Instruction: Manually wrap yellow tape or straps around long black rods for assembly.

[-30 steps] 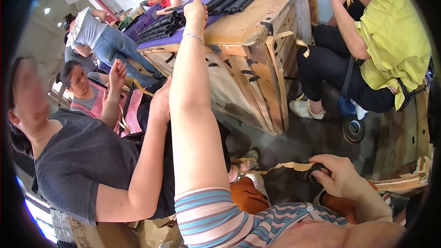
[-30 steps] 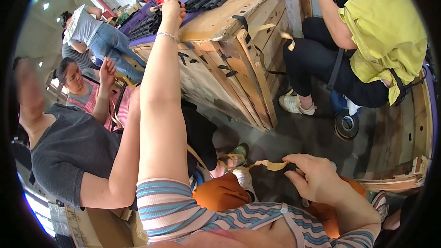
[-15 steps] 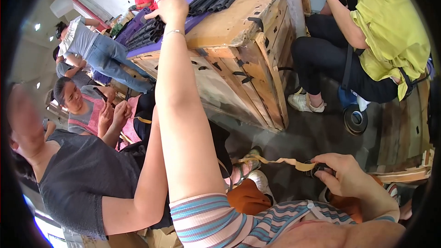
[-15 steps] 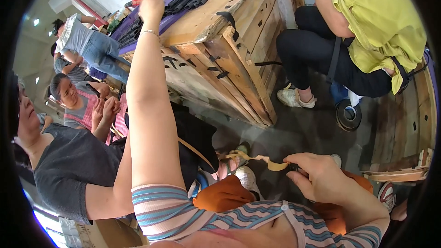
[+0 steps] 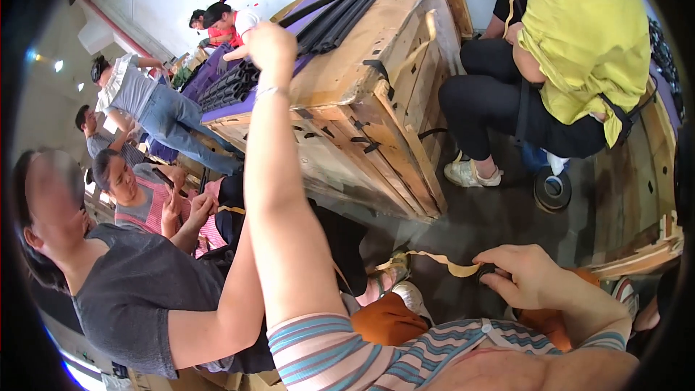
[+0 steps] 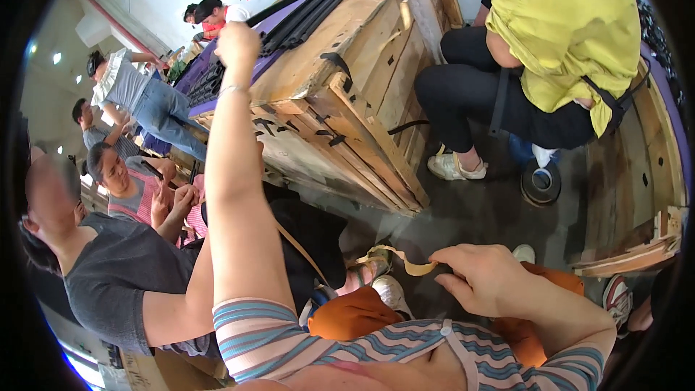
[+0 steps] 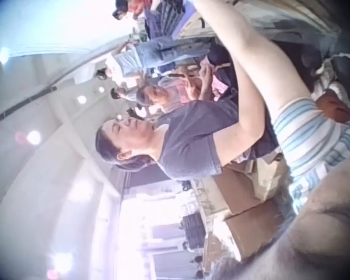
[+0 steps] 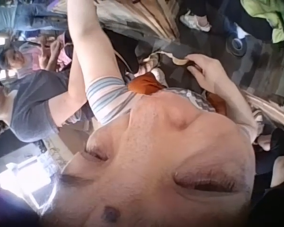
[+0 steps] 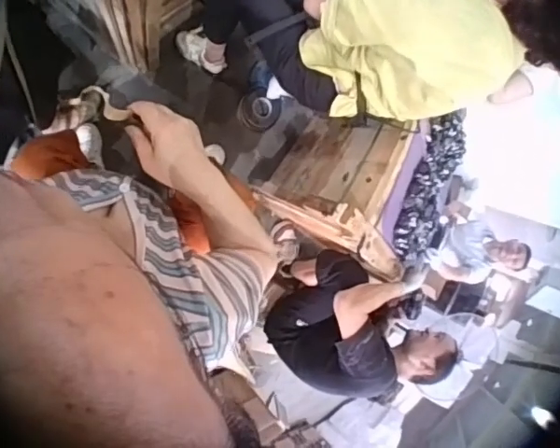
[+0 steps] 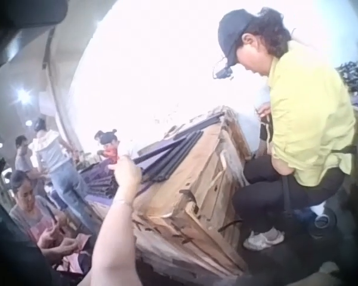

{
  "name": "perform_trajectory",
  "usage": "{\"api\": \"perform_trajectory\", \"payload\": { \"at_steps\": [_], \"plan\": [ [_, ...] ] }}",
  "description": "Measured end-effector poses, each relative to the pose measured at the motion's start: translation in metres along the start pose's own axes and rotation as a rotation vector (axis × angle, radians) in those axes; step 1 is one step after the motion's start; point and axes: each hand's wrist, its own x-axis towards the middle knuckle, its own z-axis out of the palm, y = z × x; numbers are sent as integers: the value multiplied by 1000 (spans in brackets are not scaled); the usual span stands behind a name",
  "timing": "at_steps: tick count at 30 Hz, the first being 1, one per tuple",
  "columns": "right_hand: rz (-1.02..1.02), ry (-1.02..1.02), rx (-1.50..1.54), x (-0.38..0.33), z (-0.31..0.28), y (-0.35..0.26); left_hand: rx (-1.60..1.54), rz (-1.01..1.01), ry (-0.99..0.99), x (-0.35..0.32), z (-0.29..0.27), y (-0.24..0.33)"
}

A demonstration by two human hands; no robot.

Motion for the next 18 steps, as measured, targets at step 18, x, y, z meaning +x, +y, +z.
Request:
{"api": "perform_trajectory", "payload": {
  "at_steps": [18],
  "plan": [
    [-205, 142, -80, -9, 16, 2, -1466, -573, -875, -92, -73, 1]
  ]
}}
